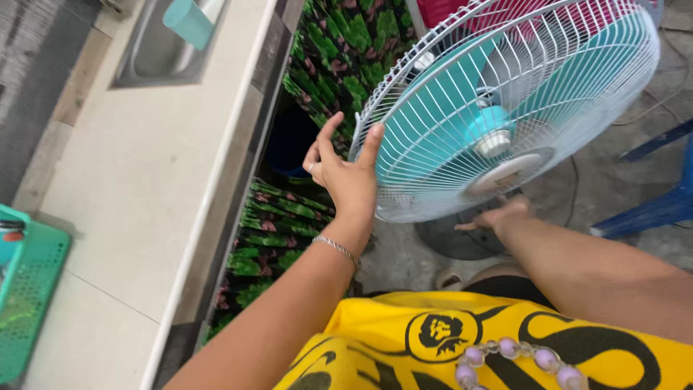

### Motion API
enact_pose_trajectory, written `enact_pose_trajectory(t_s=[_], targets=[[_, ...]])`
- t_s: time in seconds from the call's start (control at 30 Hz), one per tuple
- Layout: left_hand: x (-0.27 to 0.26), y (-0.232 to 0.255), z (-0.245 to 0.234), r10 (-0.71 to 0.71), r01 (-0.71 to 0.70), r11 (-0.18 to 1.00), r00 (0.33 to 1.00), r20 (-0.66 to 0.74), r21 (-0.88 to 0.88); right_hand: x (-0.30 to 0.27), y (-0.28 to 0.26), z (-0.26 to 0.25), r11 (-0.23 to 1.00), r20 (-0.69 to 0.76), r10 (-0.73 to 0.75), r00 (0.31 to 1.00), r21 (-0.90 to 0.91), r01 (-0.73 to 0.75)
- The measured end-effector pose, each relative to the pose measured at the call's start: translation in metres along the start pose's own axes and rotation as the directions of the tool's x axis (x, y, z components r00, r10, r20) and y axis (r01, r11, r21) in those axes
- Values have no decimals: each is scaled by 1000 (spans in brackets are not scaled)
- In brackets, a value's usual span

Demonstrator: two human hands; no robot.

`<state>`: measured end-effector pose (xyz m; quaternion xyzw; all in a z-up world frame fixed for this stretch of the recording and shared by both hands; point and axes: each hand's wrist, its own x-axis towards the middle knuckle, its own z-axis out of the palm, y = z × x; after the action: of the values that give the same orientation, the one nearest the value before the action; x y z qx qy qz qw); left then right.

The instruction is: The person assembles a standing fan by attaching the front and rear wire cages to the fan head. They align and secure the cages around the blades, ensuring the fan is fully enclosed.

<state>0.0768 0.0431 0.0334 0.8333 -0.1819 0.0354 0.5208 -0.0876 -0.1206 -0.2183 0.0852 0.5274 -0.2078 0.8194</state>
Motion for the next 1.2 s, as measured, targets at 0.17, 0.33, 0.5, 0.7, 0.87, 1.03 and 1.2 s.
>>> enact_pose_trajectory(t_s=[0.17,0.33,0.5,0.7,0.87,1.03,1.2], targets=[[1,7,-11,31,-25,999,987,155,-37,-64,18,41,999,102,3,995,33,-6],[6,15,-8,244,-216,963,953,181,-159,-87,22,37,999,-57,24,998,40,-22],[4,33,-9,305,-323,942,938,162,94,-82,13,42,999,129,9,992,44,-15],[-1,63,-21,542,-525,840,789,290,-141,-88,9,45,1000,112,26,993,0,-26],[-17,83,-9,618,-653,756,738,271,55,-101,9,49,999,87,34,996,-37,-30],[-21,90,2,621,-624,778,750,226,-68,-109,11,48,999,103,16,995,-40,-12],[-16,97,12,577,-548,817,784,230,-181,-119,5,47,991,74,27,997,-136,-17]])
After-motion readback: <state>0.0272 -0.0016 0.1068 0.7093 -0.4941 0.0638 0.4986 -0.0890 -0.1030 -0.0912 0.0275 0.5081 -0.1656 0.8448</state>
